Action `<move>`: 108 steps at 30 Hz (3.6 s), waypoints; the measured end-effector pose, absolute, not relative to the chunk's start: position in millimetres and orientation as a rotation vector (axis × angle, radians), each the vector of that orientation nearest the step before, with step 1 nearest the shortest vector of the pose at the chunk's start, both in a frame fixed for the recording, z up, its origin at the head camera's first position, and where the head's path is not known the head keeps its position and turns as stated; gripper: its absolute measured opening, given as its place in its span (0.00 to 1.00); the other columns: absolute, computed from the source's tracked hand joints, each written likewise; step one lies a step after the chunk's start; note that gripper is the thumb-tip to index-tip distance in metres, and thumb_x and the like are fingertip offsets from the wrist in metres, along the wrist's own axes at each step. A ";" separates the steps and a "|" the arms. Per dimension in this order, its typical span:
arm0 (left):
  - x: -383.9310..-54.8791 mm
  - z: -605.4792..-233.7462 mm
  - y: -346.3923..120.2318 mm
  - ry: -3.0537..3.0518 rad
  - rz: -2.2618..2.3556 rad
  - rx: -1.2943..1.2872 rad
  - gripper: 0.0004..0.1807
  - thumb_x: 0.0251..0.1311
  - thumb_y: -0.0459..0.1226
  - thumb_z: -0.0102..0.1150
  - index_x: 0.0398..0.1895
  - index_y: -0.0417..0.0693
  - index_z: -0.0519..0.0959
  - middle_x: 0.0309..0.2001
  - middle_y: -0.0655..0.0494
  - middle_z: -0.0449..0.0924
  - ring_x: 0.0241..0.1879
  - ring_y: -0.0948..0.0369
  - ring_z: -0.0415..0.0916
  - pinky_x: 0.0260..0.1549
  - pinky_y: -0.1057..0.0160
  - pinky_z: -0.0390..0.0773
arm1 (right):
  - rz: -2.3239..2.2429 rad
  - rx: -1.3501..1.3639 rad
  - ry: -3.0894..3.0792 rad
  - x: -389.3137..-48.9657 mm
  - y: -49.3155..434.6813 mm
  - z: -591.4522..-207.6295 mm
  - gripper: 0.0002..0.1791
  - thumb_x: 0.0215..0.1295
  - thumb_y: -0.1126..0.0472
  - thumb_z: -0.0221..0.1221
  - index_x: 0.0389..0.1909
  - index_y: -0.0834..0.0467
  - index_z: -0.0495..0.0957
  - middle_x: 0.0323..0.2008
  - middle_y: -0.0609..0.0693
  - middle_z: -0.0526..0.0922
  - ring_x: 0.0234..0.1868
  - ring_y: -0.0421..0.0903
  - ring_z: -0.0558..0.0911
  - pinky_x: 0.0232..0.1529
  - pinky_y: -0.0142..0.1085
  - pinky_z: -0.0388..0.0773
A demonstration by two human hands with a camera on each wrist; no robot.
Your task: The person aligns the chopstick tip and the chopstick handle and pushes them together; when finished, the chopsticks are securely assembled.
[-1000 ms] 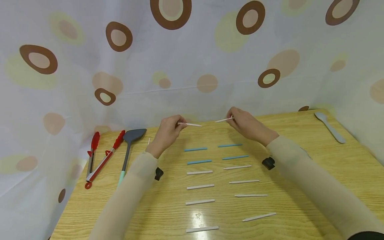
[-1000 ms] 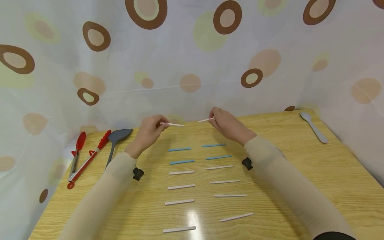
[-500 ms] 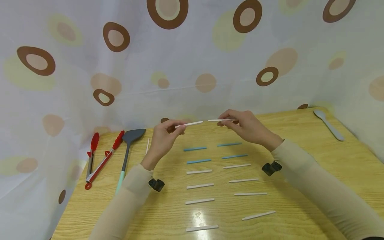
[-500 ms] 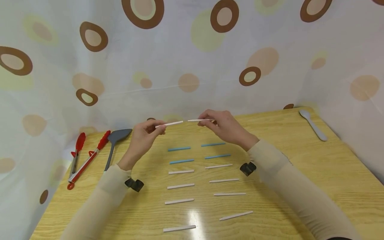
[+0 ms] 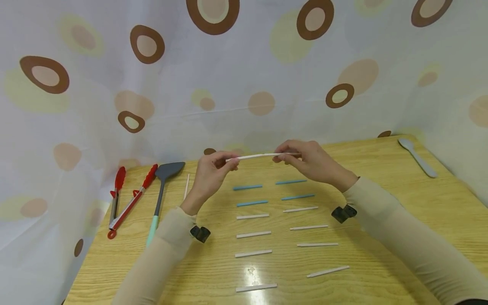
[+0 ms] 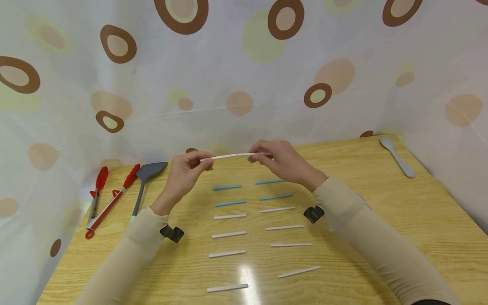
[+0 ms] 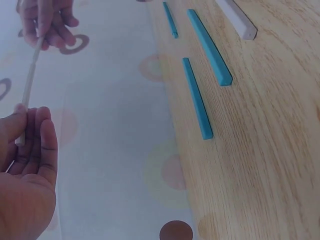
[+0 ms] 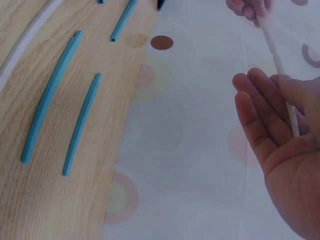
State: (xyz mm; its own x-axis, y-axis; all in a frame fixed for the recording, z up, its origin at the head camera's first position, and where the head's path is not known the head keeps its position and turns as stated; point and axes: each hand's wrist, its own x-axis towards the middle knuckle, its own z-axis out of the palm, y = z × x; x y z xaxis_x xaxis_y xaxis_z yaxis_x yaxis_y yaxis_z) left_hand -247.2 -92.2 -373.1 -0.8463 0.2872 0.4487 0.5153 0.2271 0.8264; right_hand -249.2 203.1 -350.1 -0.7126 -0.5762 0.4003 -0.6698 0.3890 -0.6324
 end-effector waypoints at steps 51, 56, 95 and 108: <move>-231.6 -367.6 -96.2 -2.329 -1.689 -0.760 0.07 0.63 0.35 0.66 0.41 0.43 0.87 0.30 0.54 0.85 0.29 0.56 0.83 0.26 0.64 0.79 | 1.680 1.189 -2.372 -245.8 184.9 -356.0 0.07 0.70 0.71 0.56 0.44 0.65 0.82 0.38 0.51 0.88 0.39 0.47 0.87 0.41 0.40 0.83; -226.4 -371.3 -102.7 -2.335 -1.699 -0.777 0.09 0.63 0.37 0.66 0.43 0.44 0.87 0.32 0.51 0.86 0.30 0.58 0.83 0.28 0.64 0.80 | 1.784 1.224 -2.391 -245.7 183.9 -353.6 0.09 0.71 0.71 0.56 0.47 0.66 0.82 0.39 0.53 0.87 0.40 0.50 0.87 0.41 0.42 0.83; -202.4 -345.7 -92.2 -2.765 -0.542 -0.961 0.02 0.63 0.35 0.67 0.33 0.47 0.83 0.29 0.60 0.78 0.25 0.66 0.73 0.24 0.68 0.74 | 0.966 1.290 -2.382 -256.3 174.3 -346.0 0.26 0.61 0.64 0.69 0.61 0.57 0.77 0.56 0.52 0.81 0.45 0.48 0.85 0.37 0.40 0.84; -201.5 -353.3 -108.5 -3.054 -0.600 -0.644 0.13 0.61 0.29 0.65 0.19 0.43 0.76 0.19 0.56 0.72 0.17 0.64 0.66 0.19 0.66 0.68 | 0.752 1.130 -2.794 -262.2 197.4 -364.0 0.20 0.65 0.59 0.67 0.57 0.59 0.80 0.50 0.53 0.82 0.46 0.53 0.84 0.39 0.43 0.83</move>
State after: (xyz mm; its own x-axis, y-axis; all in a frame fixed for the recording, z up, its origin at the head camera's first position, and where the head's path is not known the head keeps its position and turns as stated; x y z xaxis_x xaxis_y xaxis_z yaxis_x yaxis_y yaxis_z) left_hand -201.5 -108.5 -353.3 -0.9173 0.3961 0.0412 0.3823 0.8466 0.3703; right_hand -262.2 197.4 -364.0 -0.7349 -0.6456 0.2076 -0.6627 0.6185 -0.4223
